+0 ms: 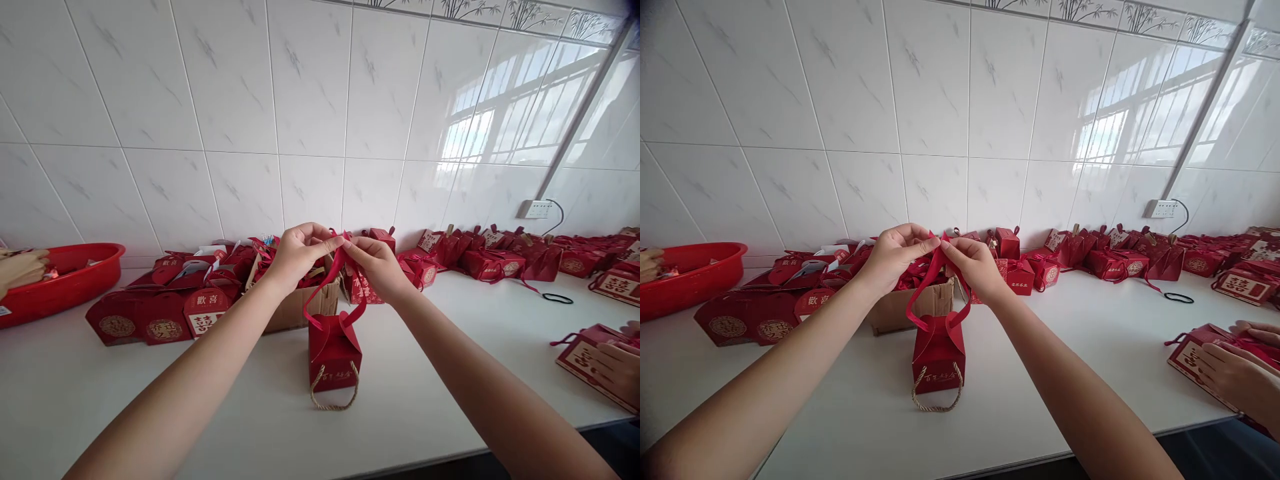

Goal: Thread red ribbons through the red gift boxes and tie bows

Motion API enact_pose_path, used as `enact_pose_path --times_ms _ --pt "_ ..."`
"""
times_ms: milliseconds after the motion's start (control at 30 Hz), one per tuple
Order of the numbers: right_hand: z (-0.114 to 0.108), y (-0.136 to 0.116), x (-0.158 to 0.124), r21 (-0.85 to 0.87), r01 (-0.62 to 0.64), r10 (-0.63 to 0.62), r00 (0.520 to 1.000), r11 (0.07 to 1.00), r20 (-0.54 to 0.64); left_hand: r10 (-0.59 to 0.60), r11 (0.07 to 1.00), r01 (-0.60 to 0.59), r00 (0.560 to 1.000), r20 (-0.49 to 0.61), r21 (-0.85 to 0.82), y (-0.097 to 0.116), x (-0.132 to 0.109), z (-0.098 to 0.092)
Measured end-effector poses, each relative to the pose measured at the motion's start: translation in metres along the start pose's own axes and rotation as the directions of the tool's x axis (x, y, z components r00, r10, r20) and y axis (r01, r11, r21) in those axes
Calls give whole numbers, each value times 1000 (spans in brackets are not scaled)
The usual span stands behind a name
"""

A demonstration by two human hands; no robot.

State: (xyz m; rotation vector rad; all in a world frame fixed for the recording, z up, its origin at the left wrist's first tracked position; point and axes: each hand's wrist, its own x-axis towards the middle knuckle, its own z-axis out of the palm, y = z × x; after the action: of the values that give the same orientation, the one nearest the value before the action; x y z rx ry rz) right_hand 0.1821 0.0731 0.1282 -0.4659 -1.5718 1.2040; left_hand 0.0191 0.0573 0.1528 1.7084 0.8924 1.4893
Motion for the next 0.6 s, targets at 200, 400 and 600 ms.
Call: enact_pose_path --times_ms 200,400,600 --pt "2 0 1 -28 44 -44 999 999 6 -126 992 123 973 194 25 -2 -5 -1" --pt "-12 -1 -4 -234 123 -81 980 964 181 -272 962 259 908 319 82 -7 -8 -12" --pt "-20 3 -7 -587 371 -138 905 720 402 -317 942 285 929 193 177 -5 -13 -16"
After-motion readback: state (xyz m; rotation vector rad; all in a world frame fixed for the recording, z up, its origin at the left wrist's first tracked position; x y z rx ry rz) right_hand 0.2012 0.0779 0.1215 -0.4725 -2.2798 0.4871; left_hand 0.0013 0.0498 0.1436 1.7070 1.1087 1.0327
